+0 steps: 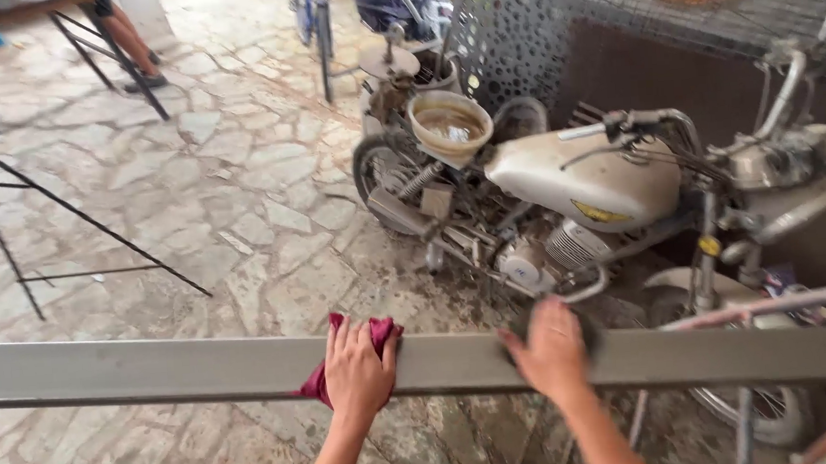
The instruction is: Sanding and wiping down a long metal beam placed on stands to prepare its surface.
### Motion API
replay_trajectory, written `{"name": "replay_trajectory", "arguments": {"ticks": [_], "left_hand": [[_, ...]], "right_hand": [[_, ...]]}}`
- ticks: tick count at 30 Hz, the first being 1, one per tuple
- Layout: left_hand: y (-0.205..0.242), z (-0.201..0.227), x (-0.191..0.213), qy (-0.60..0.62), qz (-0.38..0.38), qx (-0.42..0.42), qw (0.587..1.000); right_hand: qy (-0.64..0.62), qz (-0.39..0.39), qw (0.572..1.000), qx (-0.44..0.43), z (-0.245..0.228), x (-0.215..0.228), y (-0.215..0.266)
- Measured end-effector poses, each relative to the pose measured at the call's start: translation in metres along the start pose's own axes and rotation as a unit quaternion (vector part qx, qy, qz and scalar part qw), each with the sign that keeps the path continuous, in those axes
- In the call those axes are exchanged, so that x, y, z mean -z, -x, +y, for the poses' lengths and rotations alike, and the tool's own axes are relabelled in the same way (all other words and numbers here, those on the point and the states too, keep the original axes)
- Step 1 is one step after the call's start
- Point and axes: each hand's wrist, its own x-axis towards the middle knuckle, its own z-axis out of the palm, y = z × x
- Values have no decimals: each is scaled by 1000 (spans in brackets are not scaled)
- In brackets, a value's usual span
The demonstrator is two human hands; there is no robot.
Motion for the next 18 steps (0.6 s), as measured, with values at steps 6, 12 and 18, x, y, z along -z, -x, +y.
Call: {"name": "replay_trajectory", "arguments": {"ticks": [6, 12, 18], "left_hand": [[2, 32, -14, 7, -8, -19, 1000], [5, 52, -26, 5, -13, -22, 1000], [3, 59, -22, 13, -9, -11, 1000]], "right_hand": [[-100, -8, 992, 75, -54, 90, 12], [-107, -228, 967, -49, 17, 52, -5], [13, 73, 992, 101, -22, 48, 48]]}}
